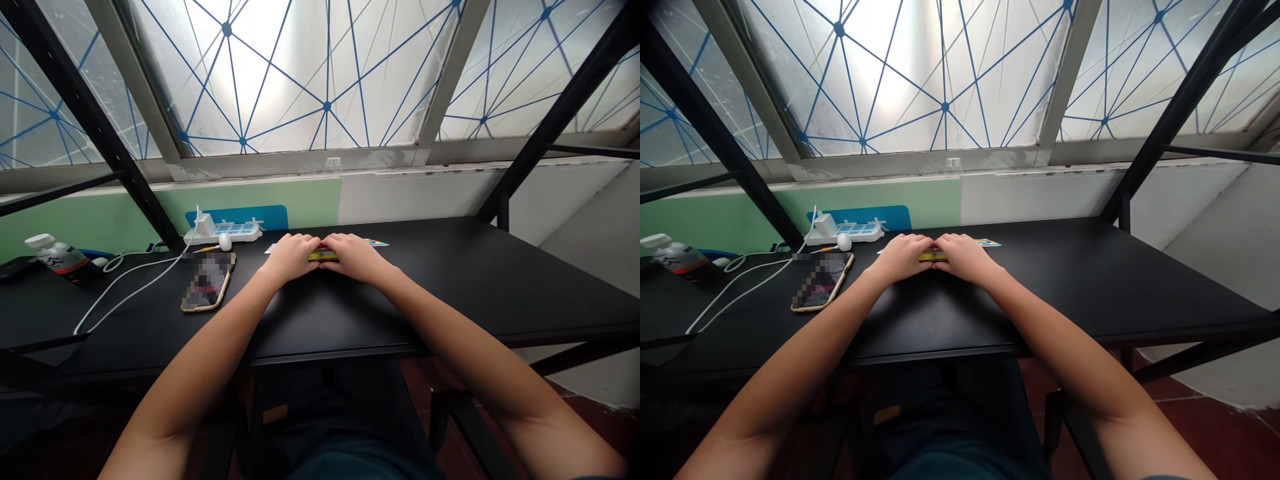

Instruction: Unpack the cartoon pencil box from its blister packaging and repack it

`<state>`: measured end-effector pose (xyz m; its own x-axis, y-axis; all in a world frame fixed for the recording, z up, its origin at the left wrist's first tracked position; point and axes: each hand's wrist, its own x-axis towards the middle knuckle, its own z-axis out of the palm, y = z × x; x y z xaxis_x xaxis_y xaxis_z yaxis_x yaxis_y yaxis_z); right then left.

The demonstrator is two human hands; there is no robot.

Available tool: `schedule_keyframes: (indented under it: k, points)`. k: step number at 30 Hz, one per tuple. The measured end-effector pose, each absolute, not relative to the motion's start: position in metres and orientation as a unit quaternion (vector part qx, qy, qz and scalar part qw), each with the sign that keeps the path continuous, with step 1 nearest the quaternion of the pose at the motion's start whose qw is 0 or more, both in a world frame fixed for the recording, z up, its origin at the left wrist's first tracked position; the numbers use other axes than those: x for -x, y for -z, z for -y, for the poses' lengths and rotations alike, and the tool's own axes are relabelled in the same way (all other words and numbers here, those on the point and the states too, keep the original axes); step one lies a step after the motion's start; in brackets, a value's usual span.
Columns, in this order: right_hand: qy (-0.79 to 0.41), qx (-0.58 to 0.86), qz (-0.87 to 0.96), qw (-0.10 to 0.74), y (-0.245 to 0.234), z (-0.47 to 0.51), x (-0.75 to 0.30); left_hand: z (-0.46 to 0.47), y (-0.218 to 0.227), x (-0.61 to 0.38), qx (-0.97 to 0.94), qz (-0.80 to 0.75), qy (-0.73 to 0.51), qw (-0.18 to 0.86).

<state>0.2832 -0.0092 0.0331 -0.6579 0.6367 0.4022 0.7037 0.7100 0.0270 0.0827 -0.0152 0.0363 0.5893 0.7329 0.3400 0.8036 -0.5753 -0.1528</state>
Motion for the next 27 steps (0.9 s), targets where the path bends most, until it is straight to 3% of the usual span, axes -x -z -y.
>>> schedule_keyframes:
  k: [15, 27]
  points:
    - [-0.016, 0.342, 0.926, 0.161, -0.026, 0.001, -0.289, 0.011, -0.036, -0.076, 0.908, 0.394, 0.128, 0.063]
    - [-0.053, 0.342, 0.931, 0.118, -0.013, -0.003, -0.288, -0.002, -0.023, -0.061, 0.872, 0.474, 0.115, -0.042]
